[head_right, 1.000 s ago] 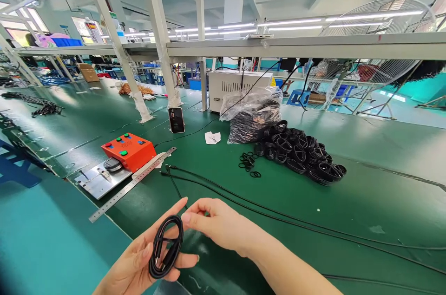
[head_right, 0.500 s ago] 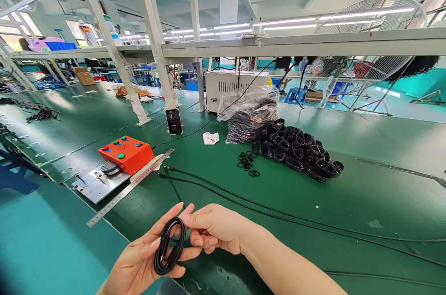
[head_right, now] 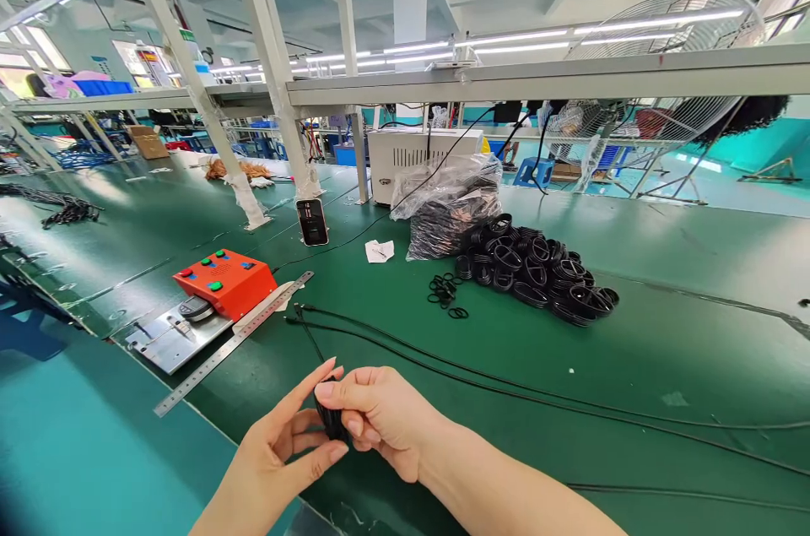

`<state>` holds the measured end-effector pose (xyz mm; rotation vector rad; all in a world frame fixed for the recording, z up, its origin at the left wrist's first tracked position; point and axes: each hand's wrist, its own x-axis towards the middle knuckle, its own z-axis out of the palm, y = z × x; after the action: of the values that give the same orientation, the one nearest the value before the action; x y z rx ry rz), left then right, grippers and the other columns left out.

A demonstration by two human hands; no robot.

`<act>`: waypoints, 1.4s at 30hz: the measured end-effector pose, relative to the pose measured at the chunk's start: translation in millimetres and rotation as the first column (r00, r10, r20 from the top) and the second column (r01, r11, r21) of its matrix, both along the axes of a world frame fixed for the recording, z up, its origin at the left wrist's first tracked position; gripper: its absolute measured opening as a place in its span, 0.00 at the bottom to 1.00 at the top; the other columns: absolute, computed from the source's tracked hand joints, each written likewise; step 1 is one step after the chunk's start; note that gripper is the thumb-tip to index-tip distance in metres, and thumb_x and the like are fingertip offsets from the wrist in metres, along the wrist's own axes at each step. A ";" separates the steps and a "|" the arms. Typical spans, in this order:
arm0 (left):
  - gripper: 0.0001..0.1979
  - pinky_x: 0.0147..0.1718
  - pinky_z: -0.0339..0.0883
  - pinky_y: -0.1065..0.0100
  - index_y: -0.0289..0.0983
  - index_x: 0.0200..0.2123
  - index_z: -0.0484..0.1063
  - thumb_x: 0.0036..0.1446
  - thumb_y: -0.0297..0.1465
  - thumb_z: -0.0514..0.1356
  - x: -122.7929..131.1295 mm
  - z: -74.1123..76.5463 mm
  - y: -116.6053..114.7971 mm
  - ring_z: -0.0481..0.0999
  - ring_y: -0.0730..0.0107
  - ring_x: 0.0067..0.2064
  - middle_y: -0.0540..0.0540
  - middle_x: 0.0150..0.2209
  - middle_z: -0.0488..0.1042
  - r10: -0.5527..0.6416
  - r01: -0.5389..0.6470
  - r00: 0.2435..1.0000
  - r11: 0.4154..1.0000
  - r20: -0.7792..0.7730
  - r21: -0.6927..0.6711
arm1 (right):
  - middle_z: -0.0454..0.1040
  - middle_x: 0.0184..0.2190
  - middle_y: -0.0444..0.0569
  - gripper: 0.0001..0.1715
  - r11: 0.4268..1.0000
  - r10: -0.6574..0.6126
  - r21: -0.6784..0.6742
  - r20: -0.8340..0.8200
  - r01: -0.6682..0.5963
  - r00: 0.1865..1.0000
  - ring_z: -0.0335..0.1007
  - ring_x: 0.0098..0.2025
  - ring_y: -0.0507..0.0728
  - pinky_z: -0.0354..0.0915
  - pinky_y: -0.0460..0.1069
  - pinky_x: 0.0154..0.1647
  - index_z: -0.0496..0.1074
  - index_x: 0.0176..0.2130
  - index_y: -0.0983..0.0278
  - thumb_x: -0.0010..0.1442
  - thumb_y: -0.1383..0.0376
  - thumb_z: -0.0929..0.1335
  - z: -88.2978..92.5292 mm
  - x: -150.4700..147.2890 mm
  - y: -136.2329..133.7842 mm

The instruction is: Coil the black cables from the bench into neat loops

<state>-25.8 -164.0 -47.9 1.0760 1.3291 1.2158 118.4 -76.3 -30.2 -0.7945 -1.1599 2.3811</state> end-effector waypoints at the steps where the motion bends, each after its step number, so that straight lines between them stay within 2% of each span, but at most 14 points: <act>1: 0.39 0.51 0.71 0.59 0.44 0.64 0.59 0.50 0.32 0.69 0.5 2.1 0.0 0.78 0.58 0.44 0.45 0.44 0.80 -0.009 0.009 1.000 1.000 -0.008 -0.006 | 0.59 0.10 0.34 0.25 1.000 -0.015 0.016 0.001 0.015 1.000 0.39 0.13 0.42 0.37 0.44 0.18 0.59 0.21 0.64 0.49 0.55 0.75 0.6 0.1 -0.8; 3: 0.36 0.52 0.70 0.59 0.43 0.63 0.61 0.52 0.32 0.68 -0.6 5.4 0.0 0.78 0.58 0.45 0.45 0.42 0.81 -0.031 0.031 0.999 0.999 -0.014 -0.017 | 0.61 0.11 0.35 0.24 0.997 -0.021 0.073 0.011 0.020 1.000 0.41 0.13 0.42 0.38 0.45 0.18 0.60 0.21 0.64 0.50 0.54 0.75 2.6 1.2 -0.3; 6: 0.34 0.50 0.70 0.61 0.42 0.62 0.64 0.51 0.32 0.69 -4.6 7.1 0.1 0.78 0.59 0.44 0.46 0.39 0.81 -0.010 0.011 1.000 1.000 -0.014 0.015 | 0.65 0.13 0.37 0.23 0.982 0.036 0.184 0.055 -0.045 0.998 0.45 0.14 0.43 0.39 0.45 0.18 0.64 0.24 0.65 0.54 0.51 0.73 8.0 4.3 4.2; 8: 0.34 0.50 0.70 0.63 0.42 0.61 0.64 0.51 0.33 0.69 -6.8 7.7 0.4 0.77 0.59 0.45 0.47 0.38 0.81 -0.012 0.012 1.000 1.000 -0.023 0.026 | 0.65 0.14 0.37 0.23 0.970 0.074 0.226 0.093 -0.093 0.993 0.47 0.15 0.44 0.40 0.45 0.19 0.65 0.24 0.65 0.52 0.52 0.74 11.2 6.2 7.9; 12: 0.36 0.52 0.69 0.64 0.44 0.64 0.60 0.53 0.33 0.67 -8.4 13.0 1.2 0.76 0.61 0.47 0.47 0.43 0.80 -0.071 0.069 0.994 0.997 -0.082 -0.020 | 0.60 0.13 0.35 0.23 0.971 0.066 0.223 0.089 -0.084 0.994 0.46 0.17 0.44 0.41 0.45 0.20 0.62 0.21 0.64 0.48 0.57 0.76 11.4 6.5 11.0; 16: 0.35 0.54 0.67 0.63 0.49 0.66 0.55 0.57 0.34 0.64 -8.0 17.8 1.6 0.76 0.63 0.49 0.49 0.52 0.75 -0.094 0.092 0.985 0.996 -0.144 -0.023 | 0.60 0.13 0.36 0.23 0.981 0.035 0.188 0.038 -0.042 0.999 0.46 0.17 0.44 0.42 0.45 0.20 0.61 0.21 0.64 0.47 0.57 0.76 7.8 5.2 10.2; 19: 0.34 0.53 0.69 0.64 0.52 0.66 0.53 0.59 0.34 0.62 -6.9 16.2 1.0 0.76 0.64 0.47 0.51 0.51 0.73 -0.082 0.086 0.980 0.996 -0.182 0.013 | 0.62 0.14 0.36 0.22 0.982 0.067 0.173 0.041 -0.073 0.997 0.46 0.17 0.45 0.41 0.45 0.20 0.63 0.23 0.64 0.49 0.56 0.75 7.2 4.7 10.3; 22: 0.33 0.53 0.69 0.66 0.54 0.64 0.57 0.58 0.32 0.62 -5.4 14.0 1.1 0.76 0.65 0.48 0.52 0.51 0.72 -0.083 0.095 0.975 0.994 -0.207 0.050 | 0.57 0.11 0.34 0.23 0.983 0.067 0.171 0.039 -0.072 0.997 0.42 0.16 0.44 0.40 0.45 0.20 0.59 0.20 0.63 0.48 0.58 0.75 6.7 3.1 8.4; 25: 0.30 0.54 0.68 0.66 0.54 0.62 0.61 0.58 0.31 0.62 -5.1 15.2 3.1 0.76 0.65 0.49 0.52 0.53 0.70 -0.097 0.113 0.969 0.992 -0.228 0.059 | 0.53 0.10 0.33 0.26 0.977 -0.017 0.215 0.037 0.008 0.999 0.41 0.16 0.44 0.37 0.45 0.20 0.55 0.18 0.63 0.46 0.60 0.75 6.8 0.9 4.6; 28: 0.30 0.54 0.69 0.66 0.52 0.62 0.62 0.57 0.31 0.63 -5.7 17.2 6.1 0.77 0.64 0.48 0.51 0.52 0.73 -0.109 0.123 0.973 0.991 -0.202 0.057 | 0.54 0.11 0.33 0.27 0.960 -0.053 0.278 0.040 0.040 0.998 0.42 0.16 0.44 0.38 0.45 0.20 0.56 0.18 0.63 0.47 0.58 0.76 9.2 0.8 3.6; 31: 0.30 0.51 0.70 0.66 0.48 0.61 0.64 0.55 0.33 0.65 -5.2 15.5 8.5 0.78 0.63 0.46 0.49 0.46 0.78 -0.073 0.083 0.990 0.993 -0.118 0.083 | 0.60 0.12 0.37 0.27 0.951 0.037 0.307 0.044 -0.049 0.998 0.44 0.15 0.45 0.41 0.45 0.19 0.62 0.21 0.64 0.55 0.47 0.70 12.5 4.1 7.0; 33: 0.31 0.50 0.71 0.67 0.45 0.61 0.65 0.53 0.35 0.66 -4.1 13.2 9.5 0.79 0.63 0.43 0.48 0.43 0.80 -0.037 0.044 0.997 0.995 -0.075 0.084 | 0.64 0.14 0.39 0.27 0.946 0.083 0.310 0.062 -0.098 0.995 0.47 0.15 0.45 0.43 0.45 0.19 0.65 0.25 0.64 0.58 0.45 0.67 14.1 6.9 10.2; 38: 0.36 0.49 0.71 0.65 0.44 0.63 0.61 0.52 0.35 0.68 -2.9 12.8 9.6 0.79 0.62 0.43 0.47 0.38 0.82 -0.055 0.055 0.998 0.998 -0.045 0.015 | 0.62 0.14 0.37 0.23 0.941 0.056 0.325 0.123 -0.093 0.991 0.47 0.17 0.45 0.43 0.45 0.19 0.63 0.23 0.64 0.54 0.52 0.72 15.0 10.2 14.4; 42: 0.35 0.50 0.70 0.63 0.43 0.62 0.63 0.51 0.33 0.68 -6.0 15.3 8.3 0.78 0.61 0.46 0.45 0.43 0.81 -0.091 0.091 0.996 0.996 0.009 -0.016 | 0.60 0.12 0.36 0.23 0.934 0.065 0.344 0.113 -0.101 0.991 0.44 0.16 0.45 0.41 0.45 0.19 0.62 0.21 0.64 0.56 0.54 0.71 15.7 10.5 12.9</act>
<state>-31.9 -155.7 -32.6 1.1066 1.2680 1.1393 129.0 -63.4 -14.5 -0.7606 -1.6291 2.1268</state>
